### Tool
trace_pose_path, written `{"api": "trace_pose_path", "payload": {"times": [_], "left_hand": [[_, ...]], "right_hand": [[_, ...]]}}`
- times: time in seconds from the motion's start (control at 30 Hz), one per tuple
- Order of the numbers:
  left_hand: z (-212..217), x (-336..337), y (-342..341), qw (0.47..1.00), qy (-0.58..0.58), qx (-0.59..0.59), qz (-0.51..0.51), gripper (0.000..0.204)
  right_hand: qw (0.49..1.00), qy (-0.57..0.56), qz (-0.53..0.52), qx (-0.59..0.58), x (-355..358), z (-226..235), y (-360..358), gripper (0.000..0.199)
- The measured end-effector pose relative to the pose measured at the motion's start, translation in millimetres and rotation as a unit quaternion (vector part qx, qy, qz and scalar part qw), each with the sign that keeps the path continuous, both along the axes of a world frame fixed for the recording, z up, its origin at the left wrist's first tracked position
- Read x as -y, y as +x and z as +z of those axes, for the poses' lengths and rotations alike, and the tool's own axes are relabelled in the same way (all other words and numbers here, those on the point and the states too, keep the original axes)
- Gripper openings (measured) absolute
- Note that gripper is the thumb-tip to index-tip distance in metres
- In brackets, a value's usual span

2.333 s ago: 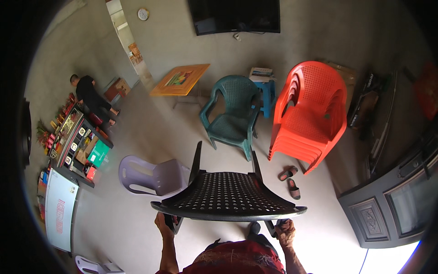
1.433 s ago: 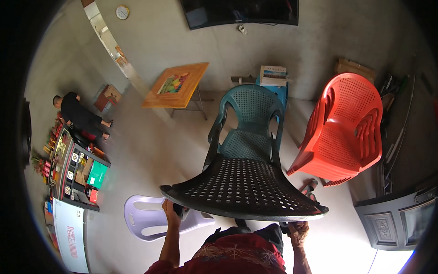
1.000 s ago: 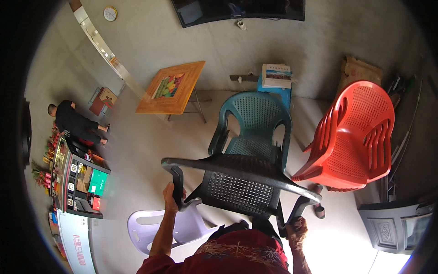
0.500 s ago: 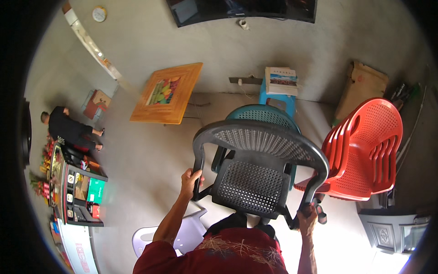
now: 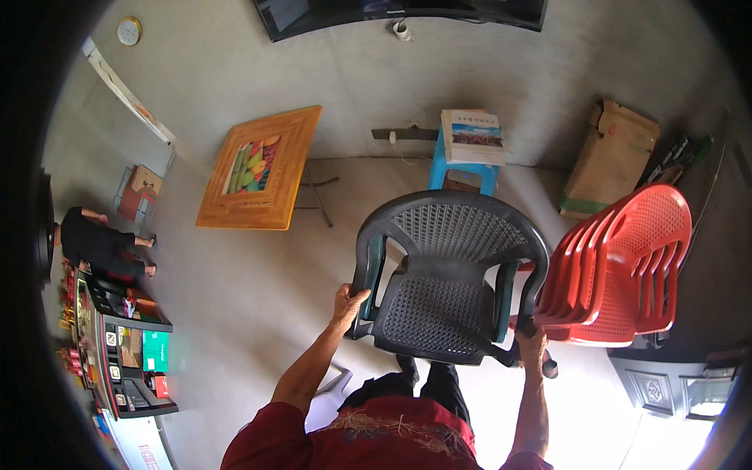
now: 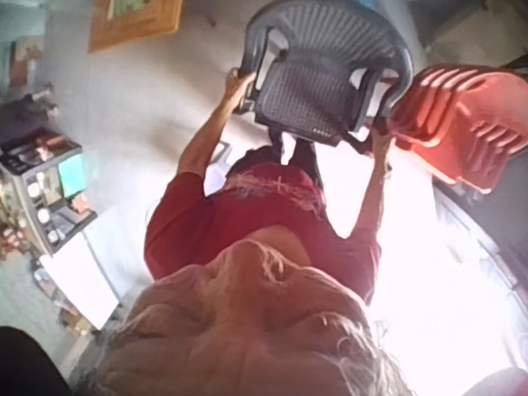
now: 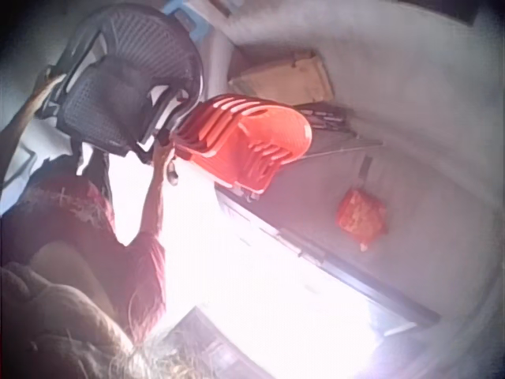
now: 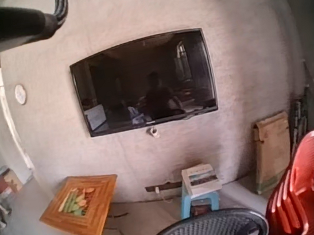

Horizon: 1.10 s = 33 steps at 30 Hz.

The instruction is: The person sits on the floor and wipes several plastic chairs with a cloth. They handle a green chair, then a black chair, wiping the seat, backrest, and armrests. The person repositions the chairs and continues wiping different surfaces.

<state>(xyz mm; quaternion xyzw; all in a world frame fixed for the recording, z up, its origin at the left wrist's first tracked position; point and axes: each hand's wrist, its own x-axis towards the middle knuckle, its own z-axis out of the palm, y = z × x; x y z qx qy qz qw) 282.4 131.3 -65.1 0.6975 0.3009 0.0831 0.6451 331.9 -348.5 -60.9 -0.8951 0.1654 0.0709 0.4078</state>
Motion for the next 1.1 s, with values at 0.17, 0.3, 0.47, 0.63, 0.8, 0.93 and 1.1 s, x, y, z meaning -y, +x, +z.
{"api": "trace_pose_path", "payload": {"times": [0.17, 0.3, 0.47, 0.63, 0.8, 0.93, 1.1], "left_hand": [[-34, -8, 6, 0.986, 0.149, -0.080, 0.005, 0.035], [-34, -14, 31, 0.953, 0.230, -0.193, -0.047, 0.032], [-33, -3, 38, 0.924, 0.239, -0.297, 0.006, 0.035], [-33, 15, 23, 0.917, 0.298, -0.264, 0.038, 0.051], [-30, 15, 13, 0.935, 0.234, -0.265, -0.008, 0.059], [-31, 15, 12, 0.941, 0.222, -0.254, -0.001, 0.058], [-37, 14, 11, 0.943, 0.229, -0.241, 0.010, 0.055]], "right_hand": [[0.996, -0.062, 0.062, -0.034, -22, -3, 30, 0.056], [0.988, -0.116, 0.098, -0.008, -17, -15, 58, 0.054], [0.929, -0.196, 0.147, 0.278, -56, 32, 169, 0.056], [0.818, -0.311, 0.302, 0.378, -196, 101, 212, 0.057], [0.669, -0.392, 0.389, 0.498, -272, 71, 234, 0.045], [0.586, -0.343, 0.448, 0.581, -335, 65, 222, 0.038], [0.445, -0.299, 0.640, 0.550, -399, 45, 186, 0.042]]}}
